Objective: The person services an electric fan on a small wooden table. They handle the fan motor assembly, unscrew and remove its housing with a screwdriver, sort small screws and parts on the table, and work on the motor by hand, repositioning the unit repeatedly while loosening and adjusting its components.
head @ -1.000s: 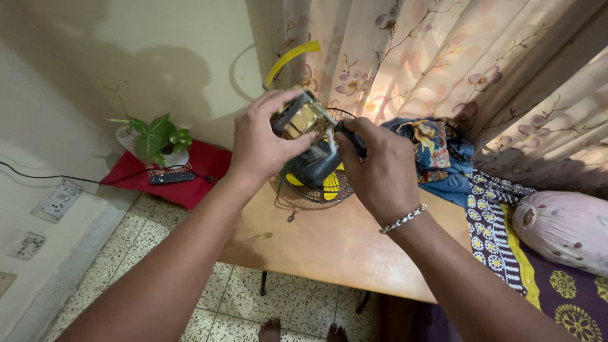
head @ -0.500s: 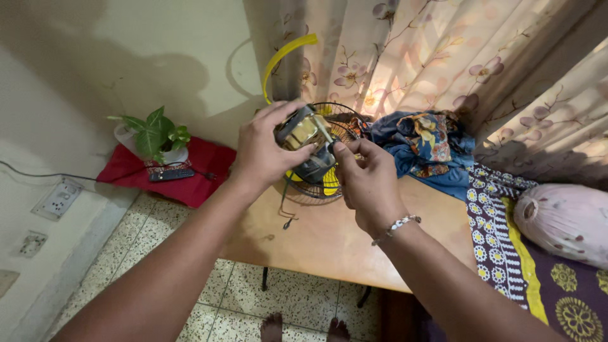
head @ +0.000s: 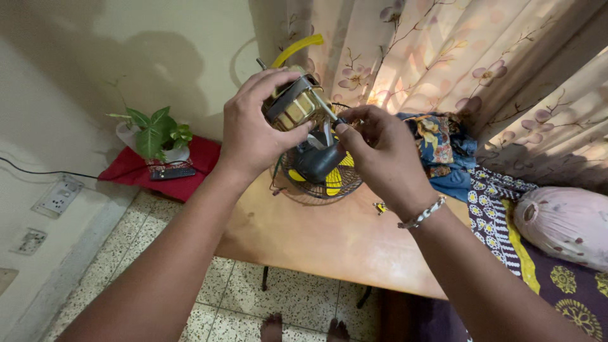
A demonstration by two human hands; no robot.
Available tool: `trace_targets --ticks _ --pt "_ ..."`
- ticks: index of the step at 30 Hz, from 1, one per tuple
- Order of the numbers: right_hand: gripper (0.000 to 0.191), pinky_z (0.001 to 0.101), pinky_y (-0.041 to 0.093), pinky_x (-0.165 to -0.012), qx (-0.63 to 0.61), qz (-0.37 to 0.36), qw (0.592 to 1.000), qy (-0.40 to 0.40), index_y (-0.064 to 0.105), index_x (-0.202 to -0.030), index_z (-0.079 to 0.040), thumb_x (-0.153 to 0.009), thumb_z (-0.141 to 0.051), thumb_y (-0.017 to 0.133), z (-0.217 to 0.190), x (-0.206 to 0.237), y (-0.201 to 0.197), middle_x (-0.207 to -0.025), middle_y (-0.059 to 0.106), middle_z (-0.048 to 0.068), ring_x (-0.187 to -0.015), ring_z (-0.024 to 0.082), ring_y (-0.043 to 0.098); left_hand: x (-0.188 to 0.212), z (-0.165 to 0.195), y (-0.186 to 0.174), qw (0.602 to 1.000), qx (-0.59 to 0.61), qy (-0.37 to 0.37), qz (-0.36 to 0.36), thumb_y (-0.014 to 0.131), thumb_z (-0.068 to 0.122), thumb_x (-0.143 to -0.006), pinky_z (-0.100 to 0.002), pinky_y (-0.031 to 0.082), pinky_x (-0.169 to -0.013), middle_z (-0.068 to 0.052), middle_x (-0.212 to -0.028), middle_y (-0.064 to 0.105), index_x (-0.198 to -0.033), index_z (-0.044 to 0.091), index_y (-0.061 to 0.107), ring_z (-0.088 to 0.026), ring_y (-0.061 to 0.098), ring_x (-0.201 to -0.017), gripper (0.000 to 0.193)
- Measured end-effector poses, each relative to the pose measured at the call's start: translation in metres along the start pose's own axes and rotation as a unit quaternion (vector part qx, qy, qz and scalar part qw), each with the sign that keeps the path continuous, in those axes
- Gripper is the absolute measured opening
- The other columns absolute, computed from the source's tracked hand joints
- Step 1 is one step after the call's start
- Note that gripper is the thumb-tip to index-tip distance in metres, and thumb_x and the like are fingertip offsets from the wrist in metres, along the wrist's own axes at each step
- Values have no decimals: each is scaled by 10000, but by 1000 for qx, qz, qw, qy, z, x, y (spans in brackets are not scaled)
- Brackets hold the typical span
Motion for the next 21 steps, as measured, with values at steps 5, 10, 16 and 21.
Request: trace_targets --ticks 5,10,16,21 --pt "194 418 531 -680 336 79 910 -229 689 -1078 -44 -912 -124 748 -72 25 14 -871 703 162 -777 344 695 2 -6 -12 1000 -5 -16 -24 893 169 -696 -377 551 -1039 -128 -1242 695 -1255 87 689 -294 695 -1162 601" --pt "163 421 529 -666 288 82 932 -202 670 -1097 -32 -958 -111 699 -66 25 46 -891 707 188 -773 368 697 8 -21 -21 999 16 1 -50 881 173 -721 -375 541 -1074 -136 -1301 701 -1295 72 687 -290 694 -1219 615" --pt "177 352 507 -571 195 106 972 -81 678 -1085 -31 -939 -129 699 -24 18 73 -742 688 136 -628 209 660 16 -53 -32 994 24 -18 -109 885 212 -676 -366 545 -1044 -149 -1288 696 -1270 74 703 -283 708 -1173 636" --pt "157 255 432 -518 58 94 993 35 677 -1101 -40 -982 -141 659 15 7 92 -694 651 4 -610 35 505 12 -71 -35 989 -10 -2 -145 900 234 -647 -373 539 -1017 -157 -1279 692 -1265 77 708 -297 703 -1134 665"
Point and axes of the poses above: each hand's wrist, its own x-axis away from the middle knuckle, its own y-axis out of the palm, z = x × y, the point moved 10 cm from there along -x, towards the middle knuckle
